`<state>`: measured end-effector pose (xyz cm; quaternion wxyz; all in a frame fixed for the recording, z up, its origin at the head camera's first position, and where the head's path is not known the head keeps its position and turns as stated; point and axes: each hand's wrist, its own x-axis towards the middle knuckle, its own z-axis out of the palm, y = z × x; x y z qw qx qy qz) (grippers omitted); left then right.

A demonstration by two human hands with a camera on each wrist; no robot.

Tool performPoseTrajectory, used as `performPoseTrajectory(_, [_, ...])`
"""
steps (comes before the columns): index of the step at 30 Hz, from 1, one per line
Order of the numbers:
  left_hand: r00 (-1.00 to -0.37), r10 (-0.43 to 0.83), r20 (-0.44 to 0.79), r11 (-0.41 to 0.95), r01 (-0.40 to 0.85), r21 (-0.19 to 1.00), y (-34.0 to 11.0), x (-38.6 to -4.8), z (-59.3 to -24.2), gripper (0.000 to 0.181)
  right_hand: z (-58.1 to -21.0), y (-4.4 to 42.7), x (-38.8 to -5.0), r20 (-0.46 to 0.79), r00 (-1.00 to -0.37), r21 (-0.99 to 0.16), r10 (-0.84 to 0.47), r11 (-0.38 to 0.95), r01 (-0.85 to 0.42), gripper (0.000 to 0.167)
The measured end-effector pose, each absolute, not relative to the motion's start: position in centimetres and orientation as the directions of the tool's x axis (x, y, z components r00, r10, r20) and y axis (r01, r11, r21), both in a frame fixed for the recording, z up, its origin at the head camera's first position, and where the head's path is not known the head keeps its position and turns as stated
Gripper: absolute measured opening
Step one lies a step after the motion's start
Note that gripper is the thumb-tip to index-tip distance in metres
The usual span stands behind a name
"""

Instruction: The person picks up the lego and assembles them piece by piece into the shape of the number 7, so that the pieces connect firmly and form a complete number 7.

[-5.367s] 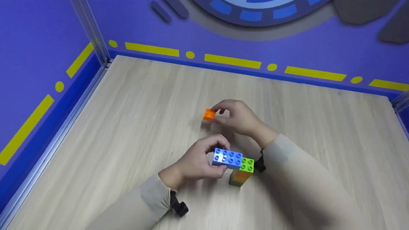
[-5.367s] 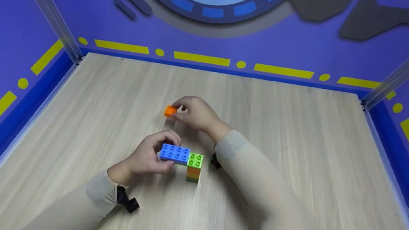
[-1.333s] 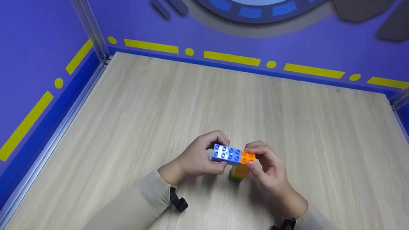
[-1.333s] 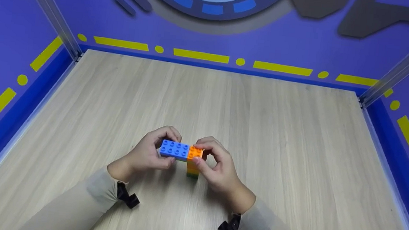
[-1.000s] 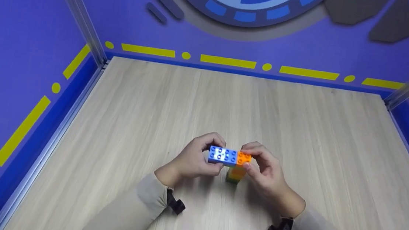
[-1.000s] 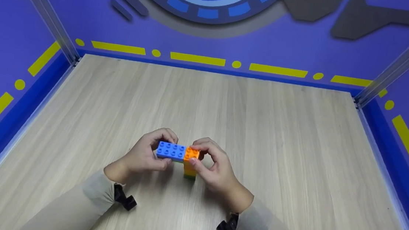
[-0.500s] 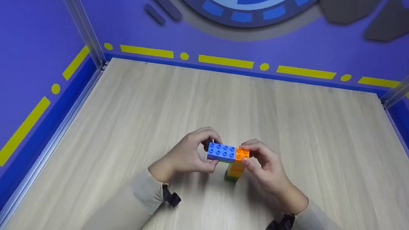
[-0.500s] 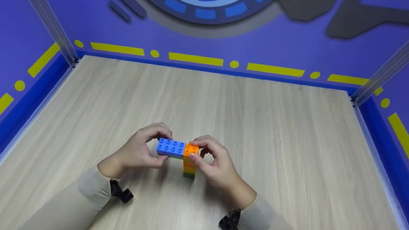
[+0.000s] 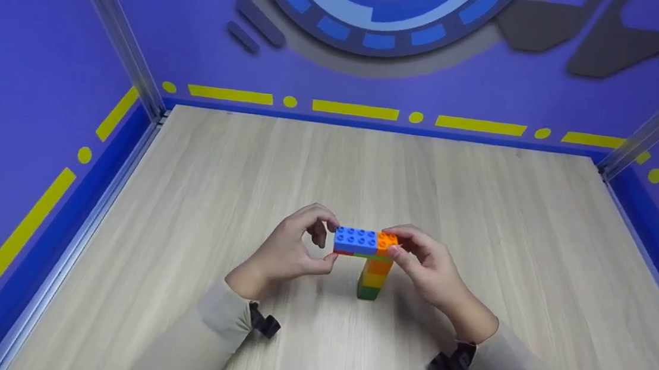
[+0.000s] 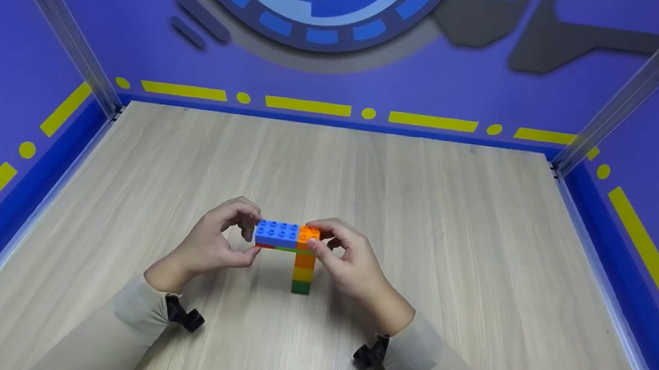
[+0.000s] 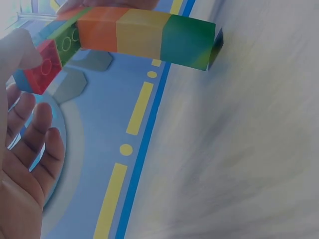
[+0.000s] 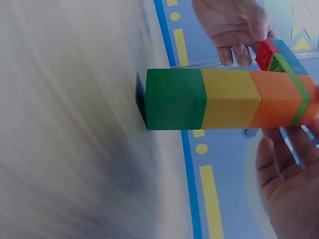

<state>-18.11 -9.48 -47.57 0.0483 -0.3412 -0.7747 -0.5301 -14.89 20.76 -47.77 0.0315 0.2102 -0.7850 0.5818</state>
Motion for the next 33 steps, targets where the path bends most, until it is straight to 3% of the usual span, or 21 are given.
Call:
performPoseTrajectory(5, [-0.786, 0.46, 0.413, 0.221, 0.551, 0.804, -9.5, -18.3, -47.5, 0.041, -47.3, 21.0, -15.3, 0.243, -0.92, -0.905, -0.307, 0.27, -0.329, 0.032])
performPoseTrajectory(11, [-0.811, 0.444, 0.38, 0.248, 0.519, 0.818, -9.4, -18.5, -47.2, 0.041, -46.7, 21.6, -15.6, 0.222, -0.909, -0.908, -0.353, 0.265, -0.324, 0.045])
performPoseTrajectory(15, [-0.83, 0.431, 0.354, 0.273, 0.494, 0.826, -9.3, -18.8, -47.2, 0.041, -46.4, 21.8, -15.9, 0.157, -0.931, -0.925, -0.33, 0.282, -0.256, 0.052])
performPoseTrajectory(33, [-0.896, 0.353, 0.27, 0.249, 0.368, 0.896, -8.8, -20.7, -47.8, 0.038, -45.7, 22.0, -18.4, -0.043, -0.974, -0.955, -0.222, 0.294, -0.025, 0.052])
